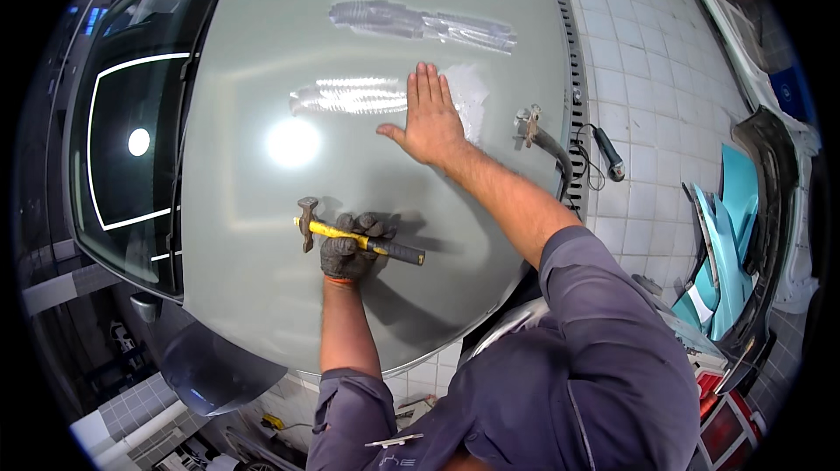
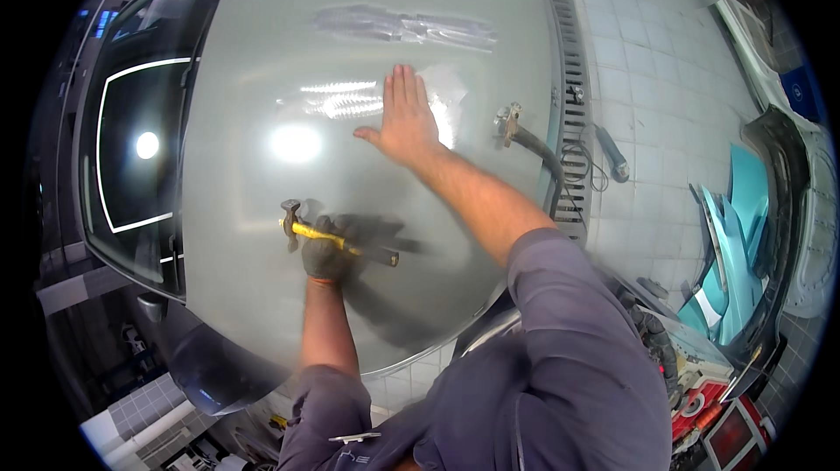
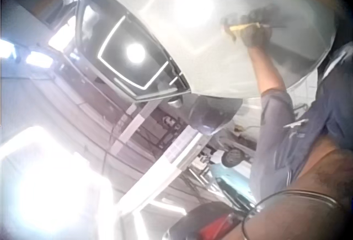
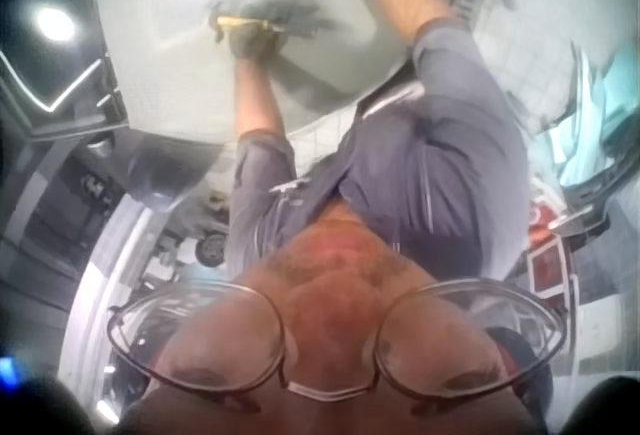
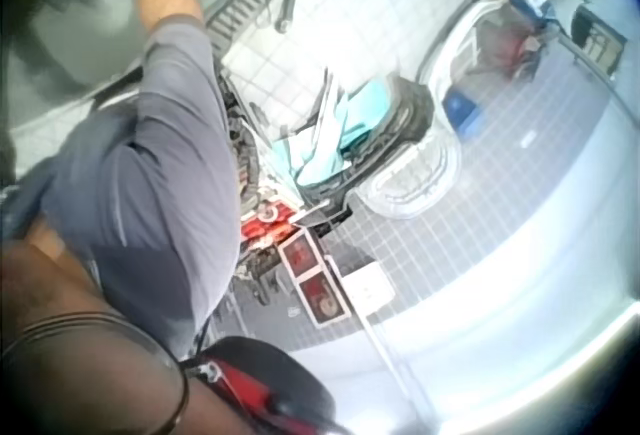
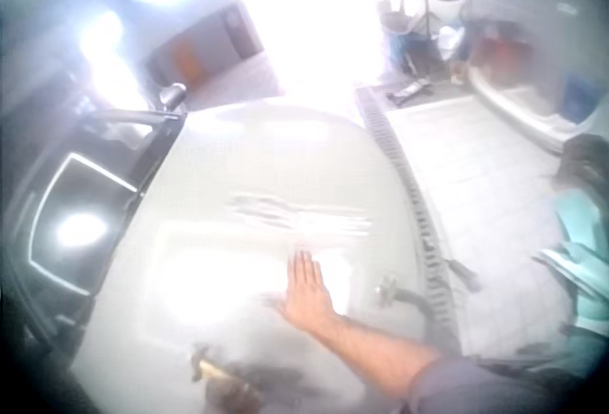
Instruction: The person uses a hammer and a pneumatic heat gun to repair a dent on a car hood. They repeatedly tap the metal surface with the hammer and apply heat with the gun, checking the surface with their hand between actions.
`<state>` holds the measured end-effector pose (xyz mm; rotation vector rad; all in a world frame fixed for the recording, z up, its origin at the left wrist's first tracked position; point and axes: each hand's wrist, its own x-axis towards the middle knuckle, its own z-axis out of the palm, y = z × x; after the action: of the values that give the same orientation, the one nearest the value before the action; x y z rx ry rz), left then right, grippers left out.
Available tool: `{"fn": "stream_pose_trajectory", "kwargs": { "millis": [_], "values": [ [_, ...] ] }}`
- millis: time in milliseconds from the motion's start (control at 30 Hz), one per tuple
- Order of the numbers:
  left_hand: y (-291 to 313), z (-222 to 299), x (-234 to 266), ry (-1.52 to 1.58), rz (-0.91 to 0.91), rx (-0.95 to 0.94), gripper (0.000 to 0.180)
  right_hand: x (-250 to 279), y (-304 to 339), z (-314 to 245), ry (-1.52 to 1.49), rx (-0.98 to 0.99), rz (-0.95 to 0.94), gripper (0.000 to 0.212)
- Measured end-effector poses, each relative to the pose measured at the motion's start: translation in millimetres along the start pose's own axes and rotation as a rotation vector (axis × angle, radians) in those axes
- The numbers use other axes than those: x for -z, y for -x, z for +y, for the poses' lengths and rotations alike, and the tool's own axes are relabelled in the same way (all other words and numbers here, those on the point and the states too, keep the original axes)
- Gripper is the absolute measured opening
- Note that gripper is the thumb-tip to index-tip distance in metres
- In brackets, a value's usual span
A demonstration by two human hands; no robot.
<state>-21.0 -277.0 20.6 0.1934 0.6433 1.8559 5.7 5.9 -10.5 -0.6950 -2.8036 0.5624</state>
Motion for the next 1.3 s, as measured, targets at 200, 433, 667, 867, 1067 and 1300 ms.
{"fn": "stream_pose_trajectory", "kwargs": {
  "millis": [200, 433, 667, 867, 1067, 1300],
  "values": [
    [0, 0, -15, -0.911, 0.081, -0.201, 0.018, 12, 25, -15, 0.017, 0.069, -0.099, 0.112],
    [4, -6, 15, -0.665, 0.09, -0.116, 0.028, 19, -39, -22, 0.084, -0.033, -0.027, 0.113],
    [30, 34, -14, -0.215, 0.218, 0.258, 0.031, 8, 53, -20, 0.022, 0.165, -0.04, 0.1],
    [37, 75, 41, -0.239, 0.334, 0.301, 0.028, 49, 210, 10, -0.285, -0.03, -0.446, 0.082],
    [28, 135, 75, -1.85, 0.887, 0.318, 0.04, 153, 465, 45, -0.692, -0.378, -0.604, 0.072],
    [61, 57, 14, -2.387, 1.313, 0.167, 0.057, 264, 786, 16, -1.422, -1.069, -0.009, 0.057]
  ]
}}
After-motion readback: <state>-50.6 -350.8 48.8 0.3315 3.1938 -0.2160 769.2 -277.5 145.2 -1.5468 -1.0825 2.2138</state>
